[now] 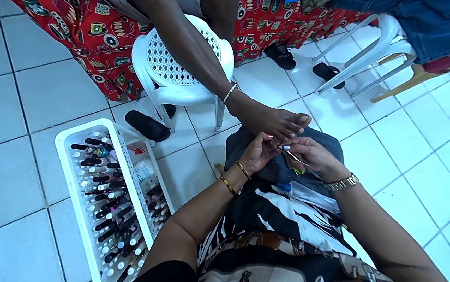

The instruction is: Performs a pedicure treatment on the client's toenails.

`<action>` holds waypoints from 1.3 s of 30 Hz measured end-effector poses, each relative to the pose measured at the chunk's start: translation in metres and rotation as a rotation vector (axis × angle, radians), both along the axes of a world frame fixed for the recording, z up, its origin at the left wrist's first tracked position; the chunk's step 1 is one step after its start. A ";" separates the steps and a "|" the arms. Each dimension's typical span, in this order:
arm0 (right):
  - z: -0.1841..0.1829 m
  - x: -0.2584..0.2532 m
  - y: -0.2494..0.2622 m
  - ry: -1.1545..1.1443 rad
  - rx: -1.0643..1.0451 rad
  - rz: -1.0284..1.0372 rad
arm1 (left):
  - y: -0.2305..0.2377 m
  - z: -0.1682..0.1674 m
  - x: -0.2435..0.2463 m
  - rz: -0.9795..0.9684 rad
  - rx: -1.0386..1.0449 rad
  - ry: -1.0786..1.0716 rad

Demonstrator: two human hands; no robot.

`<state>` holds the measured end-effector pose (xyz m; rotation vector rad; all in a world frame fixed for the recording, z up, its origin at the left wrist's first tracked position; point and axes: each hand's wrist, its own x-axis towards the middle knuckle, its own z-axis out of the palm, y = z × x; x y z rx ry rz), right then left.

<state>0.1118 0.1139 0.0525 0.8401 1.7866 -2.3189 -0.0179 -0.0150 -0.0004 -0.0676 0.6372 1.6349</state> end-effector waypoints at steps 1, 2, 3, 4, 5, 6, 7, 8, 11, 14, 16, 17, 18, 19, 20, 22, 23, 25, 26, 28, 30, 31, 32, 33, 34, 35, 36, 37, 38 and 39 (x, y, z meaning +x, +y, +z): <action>0.001 -0.001 0.001 -0.005 -0.002 0.007 | 0.000 0.000 0.000 -0.003 0.000 0.007; 0.002 -0.002 0.002 -0.012 -0.004 0.015 | 0.000 -0.001 0.000 -0.007 0.005 0.013; 0.003 -0.003 0.003 -0.016 -0.004 0.022 | 0.000 -0.001 0.000 -0.009 0.009 0.016; 0.004 -0.004 0.003 -0.023 -0.005 0.027 | 0.000 -0.002 0.000 -0.015 0.016 0.024; 0.006 -0.005 0.004 -0.037 0.001 0.035 | -0.001 -0.002 0.000 -0.020 0.025 0.035; 0.008 -0.006 0.005 -0.056 0.015 0.044 | -0.001 -0.002 0.000 -0.022 0.031 0.049; 0.011 -0.007 0.005 -0.077 0.024 0.051 | -0.001 -0.002 0.000 -0.023 0.031 0.060; 0.013 -0.008 0.006 -0.095 0.021 0.058 | -0.001 -0.001 0.000 -0.022 0.027 0.062; 0.017 -0.012 0.008 -0.130 -0.009 0.066 | -0.002 0.000 -0.001 -0.026 0.021 0.069; 0.018 -0.014 0.008 -0.164 -0.015 0.045 | -0.002 -0.001 -0.001 -0.030 0.024 0.072; 0.020 -0.016 0.005 -0.191 0.000 0.020 | -0.002 -0.001 -0.001 -0.028 0.019 0.079; 0.020 -0.017 0.004 -0.196 0.013 0.009 | -0.002 -0.001 -0.001 -0.030 0.014 0.080; 0.018 -0.017 0.004 -0.185 0.023 0.009 | -0.001 -0.002 -0.001 -0.032 0.013 0.079; 0.015 -0.017 0.005 -0.154 0.017 0.017 | -0.001 -0.001 -0.001 -0.034 0.010 0.079; 0.010 -0.015 0.007 -0.113 -0.010 0.034 | -0.002 -0.001 -0.001 -0.036 0.010 0.075; 0.003 -0.012 0.012 -0.045 -0.073 0.085 | -0.002 0.000 -0.001 -0.030 0.016 0.062; 0.002 -0.011 0.015 -0.025 -0.080 0.116 | -0.002 0.000 -0.001 -0.029 0.017 0.060; 0.001 -0.011 0.018 -0.006 -0.039 0.146 | -0.002 0.000 -0.002 -0.032 0.011 0.065; 0.002 -0.011 0.019 -0.001 -0.011 0.144 | -0.002 0.000 -0.002 -0.035 0.011 0.066; 0.004 -0.012 0.019 0.000 0.027 0.140 | -0.001 -0.001 -0.002 -0.036 0.013 0.070; 0.010 -0.014 0.017 -0.016 0.065 0.135 | 0.000 -0.001 -0.002 -0.037 0.009 0.068; 0.013 -0.015 0.014 -0.034 0.099 0.125 | -0.001 0.000 -0.002 -0.035 0.009 0.063; 0.017 -0.016 0.011 -0.055 0.129 0.115 | -0.001 0.000 -0.002 -0.032 0.009 0.055; 0.020 -0.018 0.009 -0.076 0.154 0.107 | -0.001 0.000 -0.002 -0.030 0.008 0.051; 0.021 -0.018 0.006 -0.086 0.165 0.105 | -0.001 -0.001 -0.002 -0.032 0.011 0.051; 0.021 -0.017 0.006 -0.078 0.154 0.109 | -0.002 -0.002 -0.002 -0.035 0.018 0.055; 0.018 -0.014 0.007 -0.052 0.128 0.122 | -0.002 -0.002 -0.001 -0.039 0.022 0.065; 0.014 -0.012 0.011 -0.026 0.092 0.140 | -0.002 -0.002 -0.001 -0.040 0.029 0.069; 0.010 -0.010 0.014 -0.008 0.063 0.152 | -0.001 -0.002 -0.002 -0.038 0.030 0.067; 0.007 -0.009 0.016 0.001 0.039 0.157 | -0.001 -0.002 -0.002 -0.037 0.028 0.064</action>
